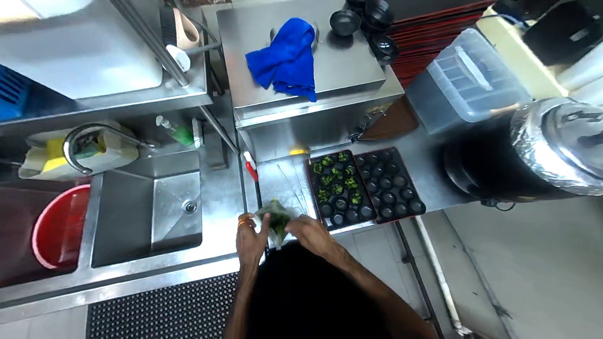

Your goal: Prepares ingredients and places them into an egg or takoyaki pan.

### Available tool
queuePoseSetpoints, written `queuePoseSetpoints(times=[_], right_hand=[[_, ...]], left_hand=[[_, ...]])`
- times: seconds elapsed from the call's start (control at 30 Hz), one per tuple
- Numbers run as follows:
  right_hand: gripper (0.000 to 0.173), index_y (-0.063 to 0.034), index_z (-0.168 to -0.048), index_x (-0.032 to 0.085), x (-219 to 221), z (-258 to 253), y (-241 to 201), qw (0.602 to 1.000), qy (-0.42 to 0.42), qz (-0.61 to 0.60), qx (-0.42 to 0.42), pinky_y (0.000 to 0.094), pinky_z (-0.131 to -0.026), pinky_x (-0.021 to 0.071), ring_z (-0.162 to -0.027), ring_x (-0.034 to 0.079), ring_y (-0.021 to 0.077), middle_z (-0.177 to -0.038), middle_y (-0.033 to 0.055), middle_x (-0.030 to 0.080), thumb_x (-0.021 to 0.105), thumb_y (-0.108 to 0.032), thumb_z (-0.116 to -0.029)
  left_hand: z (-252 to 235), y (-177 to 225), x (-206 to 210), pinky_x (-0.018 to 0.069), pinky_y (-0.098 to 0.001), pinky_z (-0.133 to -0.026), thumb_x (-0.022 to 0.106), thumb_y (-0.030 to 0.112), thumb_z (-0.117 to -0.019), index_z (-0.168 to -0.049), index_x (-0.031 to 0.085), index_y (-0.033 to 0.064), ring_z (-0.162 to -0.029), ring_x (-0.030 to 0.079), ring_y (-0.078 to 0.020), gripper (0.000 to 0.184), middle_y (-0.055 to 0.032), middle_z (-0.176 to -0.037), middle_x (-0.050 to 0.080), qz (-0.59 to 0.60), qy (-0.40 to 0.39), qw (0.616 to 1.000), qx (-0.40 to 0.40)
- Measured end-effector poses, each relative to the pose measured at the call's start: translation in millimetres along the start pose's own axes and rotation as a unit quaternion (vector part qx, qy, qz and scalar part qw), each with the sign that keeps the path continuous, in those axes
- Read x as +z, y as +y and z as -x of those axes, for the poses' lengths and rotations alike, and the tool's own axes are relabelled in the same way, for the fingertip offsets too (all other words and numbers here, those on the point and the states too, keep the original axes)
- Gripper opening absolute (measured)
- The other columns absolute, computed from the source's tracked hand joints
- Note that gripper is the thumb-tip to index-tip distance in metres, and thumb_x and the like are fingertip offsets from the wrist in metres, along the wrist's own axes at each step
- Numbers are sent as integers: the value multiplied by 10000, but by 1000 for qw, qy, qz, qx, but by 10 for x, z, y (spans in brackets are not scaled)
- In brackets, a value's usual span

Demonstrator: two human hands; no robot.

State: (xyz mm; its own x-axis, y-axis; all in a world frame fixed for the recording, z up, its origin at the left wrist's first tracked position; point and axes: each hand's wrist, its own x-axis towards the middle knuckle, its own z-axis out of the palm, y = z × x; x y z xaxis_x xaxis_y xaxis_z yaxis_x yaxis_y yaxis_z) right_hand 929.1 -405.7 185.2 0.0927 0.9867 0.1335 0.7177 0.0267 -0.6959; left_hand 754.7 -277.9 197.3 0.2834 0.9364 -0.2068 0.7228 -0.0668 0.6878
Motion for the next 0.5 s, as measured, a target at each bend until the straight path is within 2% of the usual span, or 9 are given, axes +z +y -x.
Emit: queuePoseSetpoints(times=[0.07,0.13,0.2,0.27,0.3,0.33,0.4,0.43,0.5], right_hand=[[322,-101,-1034,744,73,-47,-48,1000,10,-5,-4,348,-931,564,-979,708,195,-961,54,745,486,-282,-1099],[351,-105,-1050,741,110,-67,-131,999,27,-17,40,349,-898,575,-957,708,178,-955,49,739,494,-351,-1098],[385,-96,-1165,708,91,-113,-216,988,75,-40,132,369,-782,610,-822,714,153,-900,35,734,530,-426,-1075],[526,-110,-1369,601,54,-222,-271,970,105,-27,216,411,-659,594,-695,676,189,-848,46,703,547,-518,-1042],[600,-132,-1428,567,39,-285,-273,965,101,-8,241,422,-667,591,-718,673,207,-892,59,700,541,-575,-1023],[617,-158,-1432,577,31,-337,-259,964,86,8,253,433,-714,596,-796,684,229,-981,83,693,534,-607,-1012],[492,-197,-1290,703,84,-395,-185,971,52,12,233,422,-795,595,-926,681,241,-1091,111,665,509,-569,-1034],[431,-177,-1173,748,133,-423,-138,977,42,-10,207,413,-824,591,-947,677,233,-1082,107,663,494,-506,-1059],[415,-97,-1057,758,228,-472,-90,979,23,-88,180,423,-878,571,-961,676,234,-1033,112,681,479,-403,-1085]], left_hand=[[-72,24,62,560,-473,-755,751,550,-857,-1388,505,23,-852,632,-253,787,-123,-1063,633,6,19,1000,13],[-181,-21,85,553,-454,-851,793,414,-848,-1399,496,13,-1003,623,-275,743,-162,-1195,610,8,34,996,77],[-301,-68,55,542,-464,-922,756,284,-896,-1283,602,29,-1077,634,-299,488,-165,-1221,645,2,20,988,156],[-385,-103,6,549,-422,-925,703,266,-945,-1138,712,87,-1051,665,-253,263,-104,-1170,703,-12,-10,981,195],[-404,-113,-13,553,-399,-922,693,295,-960,-1092,739,108,-1034,673,-224,234,-75,-1133,718,-20,-23,979,201],[-408,-118,-22,555,-387,-924,691,330,-968,-1065,752,121,-1025,677,-202,239,-55,-1104,727,-25,-32,978,206],[-391,-130,-13,562,-377,-916,677,377,-978,-1040,762,132,-1001,687,-172,266,-34,-1059,736,-29,-44,975,216],[-386,-130,-6,566,-370,-899,669,377,-984,-1032,764,130,-969,689,-160,269,-32,-1038,737,-25,-49,974,221],[-374,-118,-10,577,-355,-867,656,346,-995,-1025,770,114,-913,701,-136,260,-35,-1006,745,-12,-73,973,220]])
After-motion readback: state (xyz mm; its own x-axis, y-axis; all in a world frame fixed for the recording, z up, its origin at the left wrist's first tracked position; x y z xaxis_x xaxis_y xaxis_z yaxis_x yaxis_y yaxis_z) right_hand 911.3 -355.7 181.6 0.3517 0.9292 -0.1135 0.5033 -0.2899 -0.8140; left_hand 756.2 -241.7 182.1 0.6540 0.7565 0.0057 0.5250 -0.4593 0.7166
